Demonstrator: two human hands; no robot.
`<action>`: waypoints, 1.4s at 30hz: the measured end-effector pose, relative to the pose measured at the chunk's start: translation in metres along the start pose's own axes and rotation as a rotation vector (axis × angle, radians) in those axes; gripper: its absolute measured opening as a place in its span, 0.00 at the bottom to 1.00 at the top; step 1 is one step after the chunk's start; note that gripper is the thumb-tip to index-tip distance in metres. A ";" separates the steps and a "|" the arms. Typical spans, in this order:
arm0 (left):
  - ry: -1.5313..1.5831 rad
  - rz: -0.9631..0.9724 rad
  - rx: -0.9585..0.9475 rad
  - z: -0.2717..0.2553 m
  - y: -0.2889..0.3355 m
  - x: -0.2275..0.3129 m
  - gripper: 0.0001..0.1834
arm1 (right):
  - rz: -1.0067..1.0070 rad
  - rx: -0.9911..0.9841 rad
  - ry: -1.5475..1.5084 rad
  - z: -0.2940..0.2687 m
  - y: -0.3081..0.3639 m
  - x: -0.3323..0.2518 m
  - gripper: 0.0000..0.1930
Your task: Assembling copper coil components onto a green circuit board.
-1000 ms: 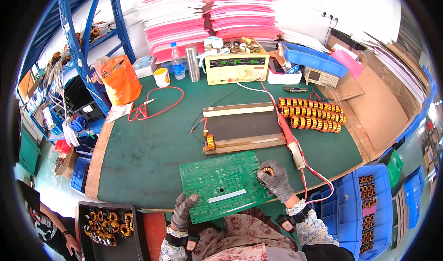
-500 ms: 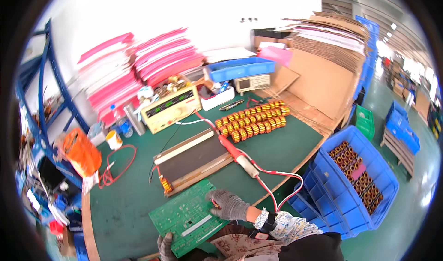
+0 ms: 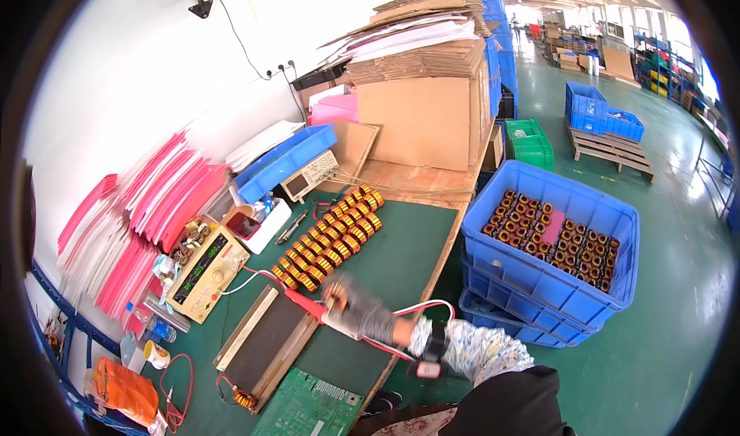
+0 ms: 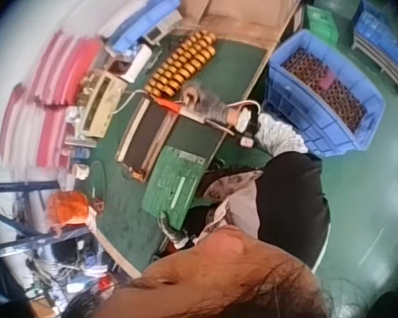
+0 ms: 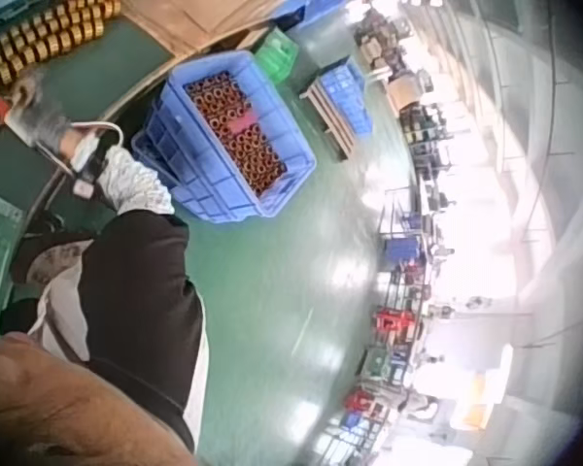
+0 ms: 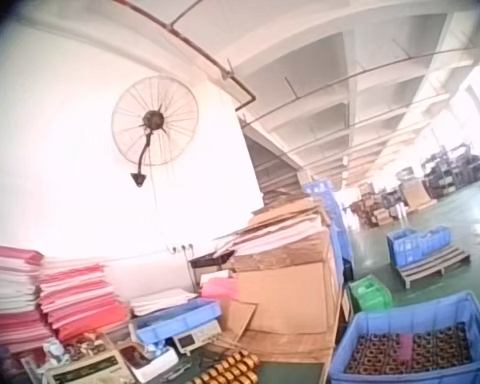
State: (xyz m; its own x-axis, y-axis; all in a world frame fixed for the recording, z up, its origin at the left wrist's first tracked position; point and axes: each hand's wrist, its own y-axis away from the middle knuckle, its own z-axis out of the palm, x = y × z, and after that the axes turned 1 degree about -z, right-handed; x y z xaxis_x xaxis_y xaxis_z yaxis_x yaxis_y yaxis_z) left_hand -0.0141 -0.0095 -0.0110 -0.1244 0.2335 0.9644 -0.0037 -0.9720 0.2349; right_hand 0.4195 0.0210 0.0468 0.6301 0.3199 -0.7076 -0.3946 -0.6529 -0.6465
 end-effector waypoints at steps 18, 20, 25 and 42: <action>0.021 -0.100 0.084 -0.003 0.003 0.000 0.27 | 0.423 -0.073 0.843 -0.104 -0.101 0.192 0.26; 0.000 -0.081 0.065 -0.006 -0.002 -0.005 0.27 | 0.387 -0.085 0.914 -0.104 -0.104 0.202 0.31; 0.040 -0.082 0.025 0.012 0.003 0.010 0.25 | 0.377 -0.140 0.751 -0.125 -0.097 0.203 0.32; 0.219 0.040 -0.136 0.025 0.014 0.024 0.24 | -0.470 -0.771 0.081 0.185 -0.010 -0.068 0.27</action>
State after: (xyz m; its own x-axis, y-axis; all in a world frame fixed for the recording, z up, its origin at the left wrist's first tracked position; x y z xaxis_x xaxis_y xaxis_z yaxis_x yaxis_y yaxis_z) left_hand 0.0076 -0.0172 0.0188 -0.3387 0.1976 0.9199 -0.1258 -0.9784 0.1639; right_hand 0.2569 0.1326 0.0484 0.6696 0.6393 -0.3782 0.4538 -0.7552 -0.4730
